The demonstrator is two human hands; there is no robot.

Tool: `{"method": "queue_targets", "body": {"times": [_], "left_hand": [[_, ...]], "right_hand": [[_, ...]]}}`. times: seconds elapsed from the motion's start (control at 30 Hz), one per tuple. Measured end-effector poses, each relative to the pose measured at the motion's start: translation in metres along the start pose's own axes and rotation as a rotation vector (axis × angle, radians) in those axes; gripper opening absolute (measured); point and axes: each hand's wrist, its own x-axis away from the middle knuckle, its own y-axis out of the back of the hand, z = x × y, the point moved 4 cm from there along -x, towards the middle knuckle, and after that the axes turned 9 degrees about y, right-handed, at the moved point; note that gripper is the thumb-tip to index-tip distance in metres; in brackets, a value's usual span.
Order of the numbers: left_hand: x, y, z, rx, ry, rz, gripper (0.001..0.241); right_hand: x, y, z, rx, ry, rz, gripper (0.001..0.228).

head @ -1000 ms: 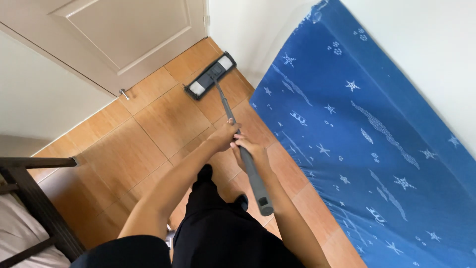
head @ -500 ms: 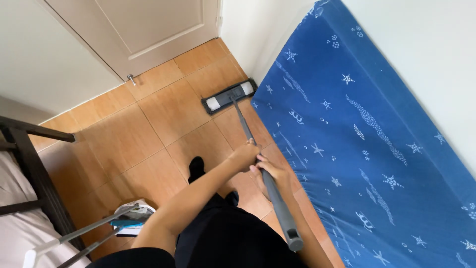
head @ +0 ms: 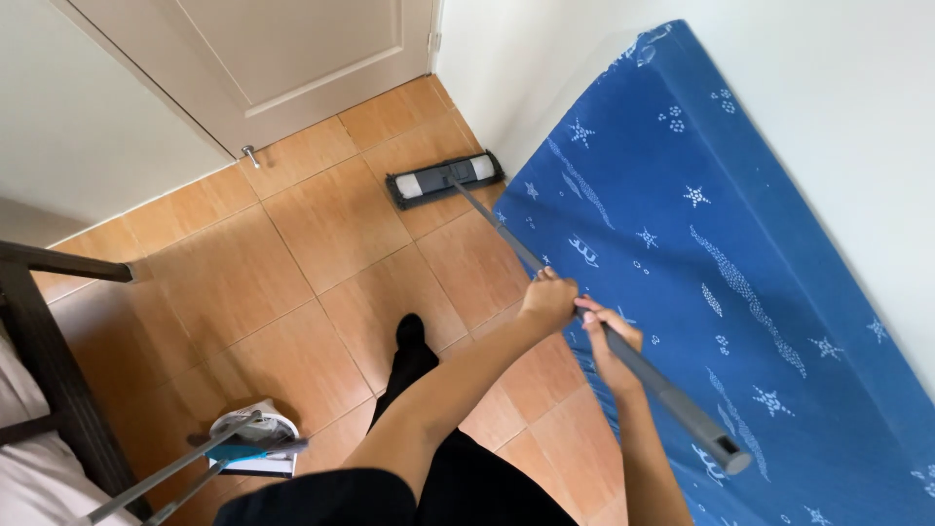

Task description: The person mops a tiled floor in a bedroom using a flat mop, moving around a bed and a blue rug. The person then opens a door and picks up a broom and dustpan.

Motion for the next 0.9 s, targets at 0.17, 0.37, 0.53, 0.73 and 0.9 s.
{"method": "queue_targets", "body": {"times": [0.17, 0.37, 0.53, 0.73, 0.9], "left_hand": [[-0.046, 0.006, -0.007, -0.067, -0.054, -0.067, 0.035], [-0.112, 0.008, 0.037, -0.150, -0.051, 0.004, 0.038], [-0.167, 0.029, 0.092, -0.198, -0.026, -0.072, 0.044], [-0.191, 0.062, 0.114, -0.145, 0.064, -0.073, 0.040], [-0.187, 0.046, 0.094, -0.264, 0.090, -0.111, 0.040]], "right_hand": [[-0.028, 0.008, -0.044, -0.042, -0.039, -0.008, 0.025], [-0.088, -0.028, -0.066, -0.121, -0.086, 0.002, 0.022], [-0.145, -0.076, -0.089, -0.174, -0.006, 0.045, 0.018], [-0.185, -0.099, -0.104, -0.120, 0.018, 0.107, 0.016], [-0.158, -0.084, -0.124, -0.149, -0.034, 0.092, 0.013]]}}
